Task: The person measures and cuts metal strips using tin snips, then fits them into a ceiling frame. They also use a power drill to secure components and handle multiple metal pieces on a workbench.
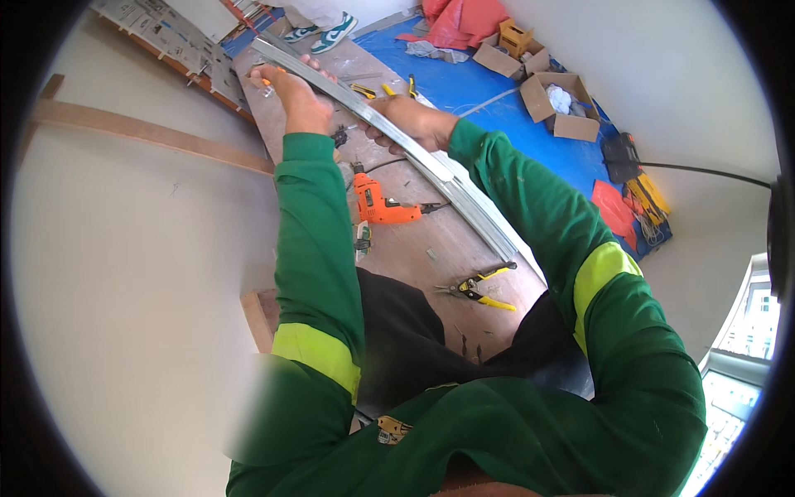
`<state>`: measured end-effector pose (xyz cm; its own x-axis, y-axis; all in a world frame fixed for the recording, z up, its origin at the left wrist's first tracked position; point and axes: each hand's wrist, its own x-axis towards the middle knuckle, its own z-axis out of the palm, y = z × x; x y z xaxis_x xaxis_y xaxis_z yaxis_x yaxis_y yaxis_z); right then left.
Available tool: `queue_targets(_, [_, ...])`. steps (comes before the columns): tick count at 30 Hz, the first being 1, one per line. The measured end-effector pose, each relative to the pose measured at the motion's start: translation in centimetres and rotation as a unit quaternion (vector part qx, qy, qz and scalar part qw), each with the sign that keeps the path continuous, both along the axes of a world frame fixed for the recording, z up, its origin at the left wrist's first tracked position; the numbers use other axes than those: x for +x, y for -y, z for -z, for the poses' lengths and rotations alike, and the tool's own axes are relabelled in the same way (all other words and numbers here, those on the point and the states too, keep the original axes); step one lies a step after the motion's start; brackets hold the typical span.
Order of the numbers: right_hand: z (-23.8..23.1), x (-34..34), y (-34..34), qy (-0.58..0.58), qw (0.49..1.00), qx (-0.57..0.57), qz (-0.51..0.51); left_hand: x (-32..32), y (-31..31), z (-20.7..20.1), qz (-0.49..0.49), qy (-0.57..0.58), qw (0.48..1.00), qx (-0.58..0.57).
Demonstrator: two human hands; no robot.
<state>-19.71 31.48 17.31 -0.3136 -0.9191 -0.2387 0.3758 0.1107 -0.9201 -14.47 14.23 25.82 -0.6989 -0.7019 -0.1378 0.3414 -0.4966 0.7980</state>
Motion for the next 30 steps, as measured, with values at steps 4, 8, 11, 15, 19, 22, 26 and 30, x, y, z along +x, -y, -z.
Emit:
queue_targets(4, [-0.3, -2.9, -1.9, 0.256, 0.948, -0.094, -0.162, -0.1, -0.9, 0.3, 0.128, -0.104, 0.983, -0.083])
queue_targets(8, [0.3, -3.4, -2.2, 0.31, 0.907, -0.172, -0.228, -0.6, -2.3, 0.7, 0.208, -0.13, 0.964, -0.102])
queue_targets(11, [0.4, -3.1, -2.8, 0.288, 0.931, -0.135, -0.176, -1.1, -2.8, 0.8, 0.158, -0.155, 0.966, -0.133])
queue_targets(15, [-0.2, -3.5, -5.0, 0.223, 0.958, -0.081, -0.164, -0.8, -1.5, 0.0, 0.07, -0.143, 0.972, -0.172])
queue_targets(19, [-0.6, -3.8, -6.1, 0.201, 0.962, -0.073, -0.167, -0.2, -0.3, -0.7, 0.042, -0.159, 0.97, -0.177])
queue_targets(22, [-0.8, -3.7, -5.8, 0.173, 0.97, -0.059, -0.161, -0.3, -1.4, -0.2, 0.082, -0.183, 0.97, -0.139])
queue_targets(26, [-1.9, -3.2, -5.4, 0.113, 0.982, -0.075, -0.133, -0.9, -4.9, 1.6, 0.197, -0.165, 0.965, -0.062])
queue_targets(30, [-3.6, -2.1, -5.7, 0.067, 0.995, -0.02, -0.069, -1.3, -6.4, 1.9, 0.226, -0.161, 0.96, -0.048])
